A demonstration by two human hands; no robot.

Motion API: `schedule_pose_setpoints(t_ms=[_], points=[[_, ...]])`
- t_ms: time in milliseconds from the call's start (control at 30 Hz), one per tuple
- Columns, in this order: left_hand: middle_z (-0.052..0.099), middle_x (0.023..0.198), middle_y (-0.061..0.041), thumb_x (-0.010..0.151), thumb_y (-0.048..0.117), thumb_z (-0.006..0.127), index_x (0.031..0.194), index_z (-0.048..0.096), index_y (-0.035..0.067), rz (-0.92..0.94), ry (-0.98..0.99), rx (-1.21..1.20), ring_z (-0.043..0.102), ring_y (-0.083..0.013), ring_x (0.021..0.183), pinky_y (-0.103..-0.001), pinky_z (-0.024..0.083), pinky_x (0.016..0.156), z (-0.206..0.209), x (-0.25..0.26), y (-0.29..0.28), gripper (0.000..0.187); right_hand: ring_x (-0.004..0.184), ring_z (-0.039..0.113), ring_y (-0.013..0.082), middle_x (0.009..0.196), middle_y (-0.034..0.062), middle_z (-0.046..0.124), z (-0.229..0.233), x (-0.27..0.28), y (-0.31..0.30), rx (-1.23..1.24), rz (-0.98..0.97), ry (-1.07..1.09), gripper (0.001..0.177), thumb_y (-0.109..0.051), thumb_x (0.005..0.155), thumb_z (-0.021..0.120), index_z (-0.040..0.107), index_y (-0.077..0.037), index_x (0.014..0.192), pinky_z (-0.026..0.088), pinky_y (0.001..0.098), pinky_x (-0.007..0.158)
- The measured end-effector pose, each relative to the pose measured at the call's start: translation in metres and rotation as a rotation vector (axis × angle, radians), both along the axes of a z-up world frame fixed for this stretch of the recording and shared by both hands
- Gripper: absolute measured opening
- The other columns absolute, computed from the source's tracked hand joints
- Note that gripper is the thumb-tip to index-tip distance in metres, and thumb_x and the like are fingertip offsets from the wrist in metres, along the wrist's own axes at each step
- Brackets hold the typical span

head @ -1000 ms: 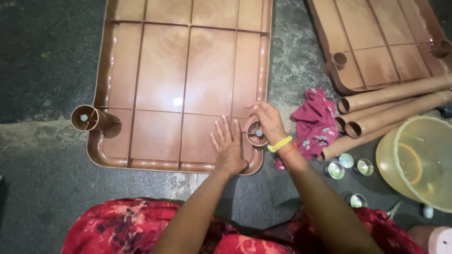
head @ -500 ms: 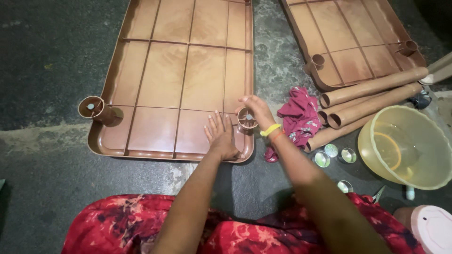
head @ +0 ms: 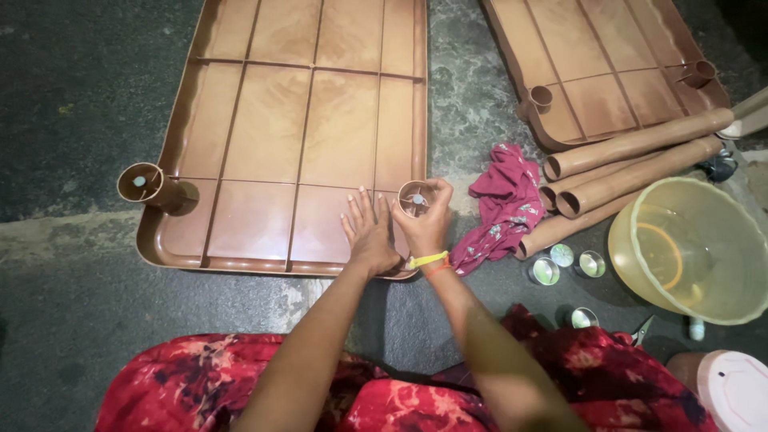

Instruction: The person sits on the floor and attaches plastic feet to the underside of brown plastic table tops, pressing and twisting each foot into its socket by hand and repositioning the panels between fittings.

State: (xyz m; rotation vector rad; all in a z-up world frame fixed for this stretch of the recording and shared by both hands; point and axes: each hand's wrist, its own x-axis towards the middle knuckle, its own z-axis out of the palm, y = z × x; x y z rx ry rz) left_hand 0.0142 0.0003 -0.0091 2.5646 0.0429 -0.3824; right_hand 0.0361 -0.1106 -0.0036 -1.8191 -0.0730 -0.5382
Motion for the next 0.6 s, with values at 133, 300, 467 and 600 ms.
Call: schedule_pose_setpoints(t_ms=[133, 300, 467, 600], points=[[-0.017, 0.168, -0.023, 0.05, 0.034, 0.094, 0.162, 0.006, 0.012, -0.011, 0.019, -0.047, -0.019, -0.0446, 0.155, -0.059, -0.007, 0.124, -0.003, -0.001, 0.003, 0.145, 0.099, 0.074, 0.0196, 0.108, 0.0132, 0.073, 0.001, -0.002, 0.002, 0.004, 0.007, 0.024, 0.074, -0.011, 0.077, 0.087, 0.043, -0.002, 0.136, 0.062, 0.0323, 0.085], [-0.017, 0.168, -0.026, 0.05, 0.038, 0.093, 0.164, 0.009, 0.012, -0.071, -0.022, 0.0, -0.02, -0.0495, 0.154, -0.062, -0.008, 0.121, -0.012, 0.0, 0.008, 0.144, 0.113, 0.065, 0.0315, 0.124, 0.0243, 0.064, -0.012, -0.011, -0.04, -0.347, 0.079, -0.088, 0.104, -0.022, 0.074, 0.091, 0.027, 0.004, 0.153, 0.055, 0.041, 0.093], [-0.005, 0.17, -0.026, 0.055, 0.041, 0.091, 0.163, 0.012, 0.008, -0.11, -0.044, -0.222, -0.018, -0.0449, 0.155, -0.063, -0.01, 0.121, -0.019, 0.007, 0.029, 0.138, 0.104, 0.071, 0.0349, 0.13, 0.0191, 0.063, -0.051, -0.031, -0.074, -0.181, 0.116, 0.499, 0.082, -0.035, 0.079, 0.082, 0.045, 0.0, 0.143, 0.058, 0.0423, 0.089], [0.029, 0.162, -0.027, 0.061, 0.044, 0.089, 0.159, 0.021, 0.002, 0.197, -0.197, -0.675, 0.023, -0.0385, 0.151, -0.05, 0.021, 0.121, -0.012, 0.005, 0.013, 0.127, 0.116, 0.07, 0.033, 0.122, 0.0236, 0.07, -0.069, -0.028, -0.064, -0.167, 0.212, 0.574, 0.066, -0.037, 0.089, 0.074, 0.053, 0.004, 0.137, 0.054, 0.0406, 0.098]])
